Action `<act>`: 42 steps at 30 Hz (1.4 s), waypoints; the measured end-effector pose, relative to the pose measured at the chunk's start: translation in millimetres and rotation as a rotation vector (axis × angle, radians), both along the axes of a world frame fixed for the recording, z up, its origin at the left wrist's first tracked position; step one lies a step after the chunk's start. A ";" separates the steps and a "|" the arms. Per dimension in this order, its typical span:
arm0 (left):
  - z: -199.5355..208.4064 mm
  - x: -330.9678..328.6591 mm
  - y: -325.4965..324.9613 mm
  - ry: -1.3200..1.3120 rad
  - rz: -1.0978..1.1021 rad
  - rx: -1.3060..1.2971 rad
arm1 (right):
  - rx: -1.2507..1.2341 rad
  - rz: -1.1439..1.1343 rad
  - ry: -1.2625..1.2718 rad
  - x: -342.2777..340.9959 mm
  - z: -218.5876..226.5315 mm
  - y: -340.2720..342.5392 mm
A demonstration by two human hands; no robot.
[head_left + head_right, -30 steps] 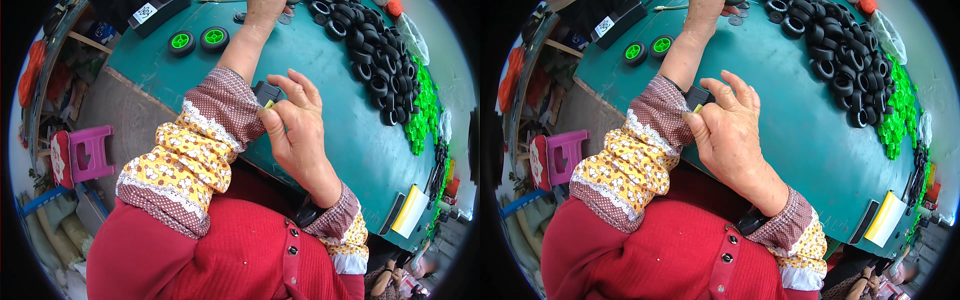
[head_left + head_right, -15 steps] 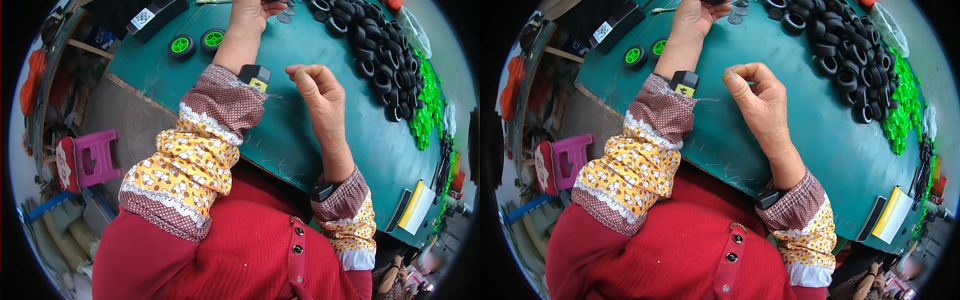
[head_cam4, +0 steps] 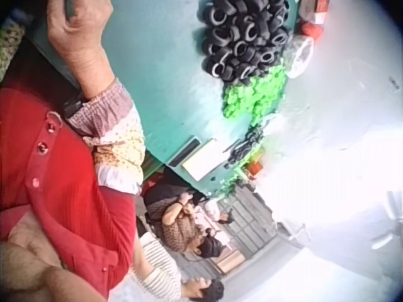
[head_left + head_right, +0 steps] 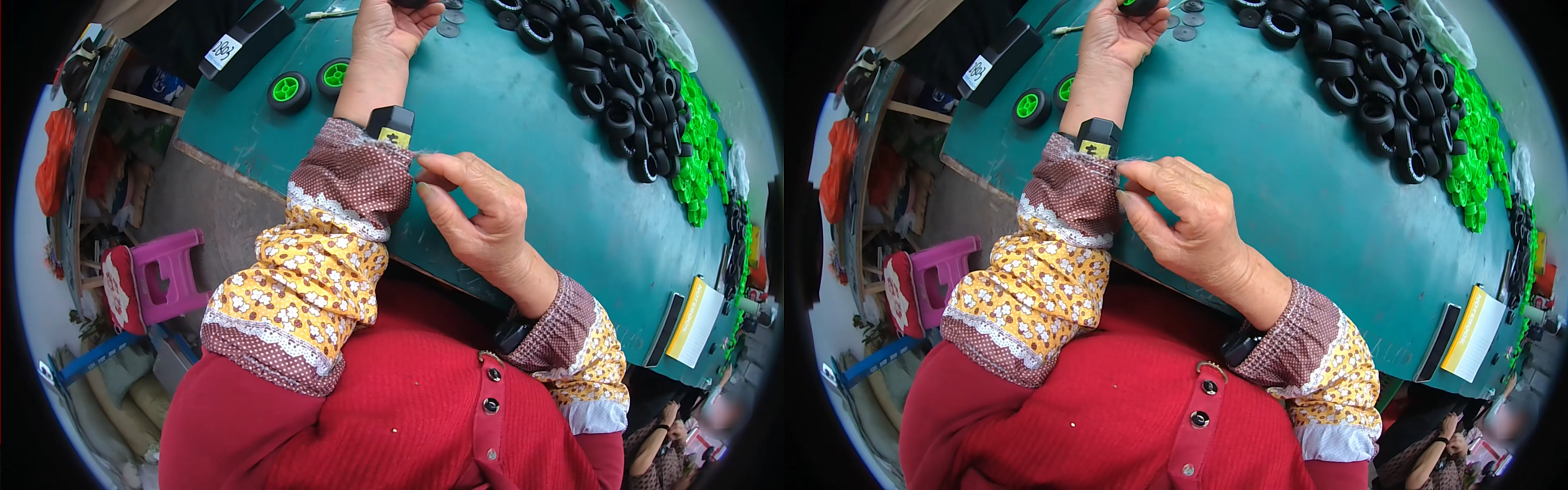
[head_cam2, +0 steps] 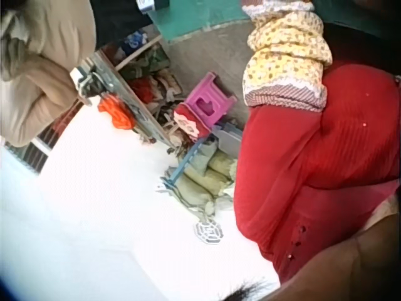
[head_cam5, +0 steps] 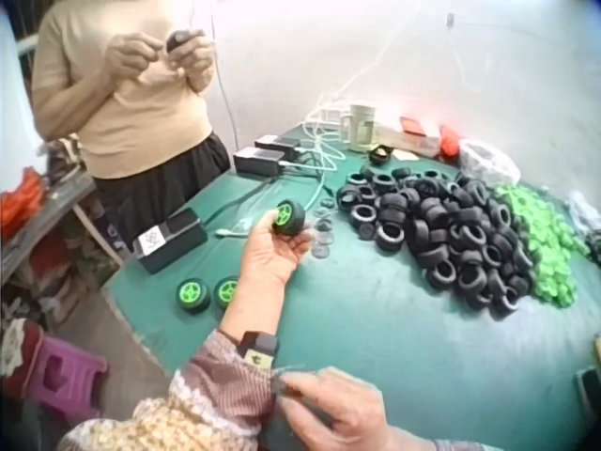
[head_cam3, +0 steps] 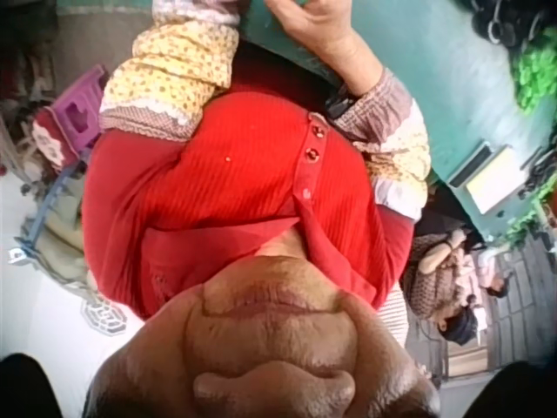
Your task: Assembling plastic toy wheels by fitting rubber tires onto green plastic rims.
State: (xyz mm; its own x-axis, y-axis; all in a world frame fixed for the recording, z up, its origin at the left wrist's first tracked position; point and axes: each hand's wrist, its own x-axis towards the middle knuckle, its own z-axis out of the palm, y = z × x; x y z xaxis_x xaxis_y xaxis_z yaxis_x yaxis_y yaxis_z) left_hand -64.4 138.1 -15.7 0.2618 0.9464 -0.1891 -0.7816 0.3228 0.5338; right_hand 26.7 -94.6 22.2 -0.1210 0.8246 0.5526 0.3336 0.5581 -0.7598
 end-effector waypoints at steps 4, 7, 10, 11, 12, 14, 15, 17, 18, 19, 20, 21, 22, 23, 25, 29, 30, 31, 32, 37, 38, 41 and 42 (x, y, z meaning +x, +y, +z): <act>-2.0 -2.1 0.8 -0.044 -0.010 -0.042 | -0.095 0.035 0.140 -6.0 -3.8 -0.2; -2.6 -3.5 -0.1 -0.056 -0.011 -0.049 | -0.233 0.052 0.223 -9.4 -4.8 -0.6; 0.0 2.2 -0.4 -0.072 0.053 -0.103 | -0.248 0.051 0.254 -6.7 -6.7 -0.7; -1.0 3.9 -0.9 -0.075 0.048 -0.104 | -0.264 0.059 0.260 -5.1 -7.1 -1.1; -0.5 3.1 -2.0 -0.081 0.059 -0.089 | -0.264 0.059 0.261 -5.0 -5.9 -2.2; 0.8 3.1 -3.4 -0.087 0.067 -0.073 | -0.165 -0.046 0.123 -4.5 -2.3 -4.6; 1.4 2.4 -4.7 -0.106 0.087 -0.074 | -0.167 -0.046 0.124 -4.2 -2.2 -4.5; 0.2 1.2 -6.7 -0.123 0.105 -0.078 | -0.592 0.166 0.439 -2.9 -2.6 -3.0; 0.4 1.5 -6.3 -0.124 0.111 -0.091 | -0.591 0.162 0.439 -3.6 -1.2 -2.2; 0.4 2.1 -5.8 -0.126 0.117 -0.105 | -0.573 0.169 0.535 -5.3 0.5 -1.3; -0.2 3.1 -5.2 -0.126 0.112 -0.105 | -0.555 0.176 0.630 -5.9 1.2 -0.6; -0.4 3.8 -4.5 -0.122 0.096 -0.109 | -0.554 0.173 0.633 -5.3 -1.2 0.8; -0.4 4.4 -3.6 -0.117 0.080 -0.113 | -0.556 0.163 0.588 -4.5 -5.7 2.3; -0.7 4.0 -2.7 -0.116 0.075 -0.114 | -0.558 0.152 0.543 -3.8 -8.3 3.3; -0.8 2.3 -4.2 -0.125 0.081 -0.077 | -0.659 0.171 0.610 -5.7 -6.4 0.8; -2.2 5.1 -1.2 -0.115 0.061 -0.088 | -0.664 0.188 0.582 -2.3 -10.6 3.9; -2.2 3.8 -0.9 -0.114 0.058 -0.074 | -0.636 0.191 0.520 -2.7 -10.1 4.3; -2.1 2.5 -0.8 -0.113 0.056 -0.060 | -0.636 0.194 0.522 -4.4 -6.5 2.4; -1.1 1.0 -1.3 -0.111 0.059 -0.059 | -0.499 0.098 0.373 -7.0 0.1 -0.6; 1.7 3.4 -4.3 -0.108 0.090 -0.053 | -0.297 -0.023 0.128 -8.2 -0.6 -3.2; 1.1 3.2 -4.4 -0.107 0.091 -0.054 | -0.284 -0.037 0.151 -9.8 -0.9 -2.9; -0.4 3.6 -1.5 -0.088 0.094 -0.054 | -0.250 -0.048 0.148 -11.7 -1.8 -2.6; -1.9 7.8 0.1 -0.097 0.077 -0.053 | -0.230 -0.053 0.121 -10.4 -3.4 -2.1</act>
State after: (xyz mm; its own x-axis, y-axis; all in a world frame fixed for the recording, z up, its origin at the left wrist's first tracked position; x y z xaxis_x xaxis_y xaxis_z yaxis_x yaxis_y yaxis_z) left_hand -56.6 138.2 -17.7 0.2083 0.9538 -0.2167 -0.8521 0.2857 0.4385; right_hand 16.3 -96.7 18.8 -0.0191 0.9337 0.3575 0.2565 0.3501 -0.9009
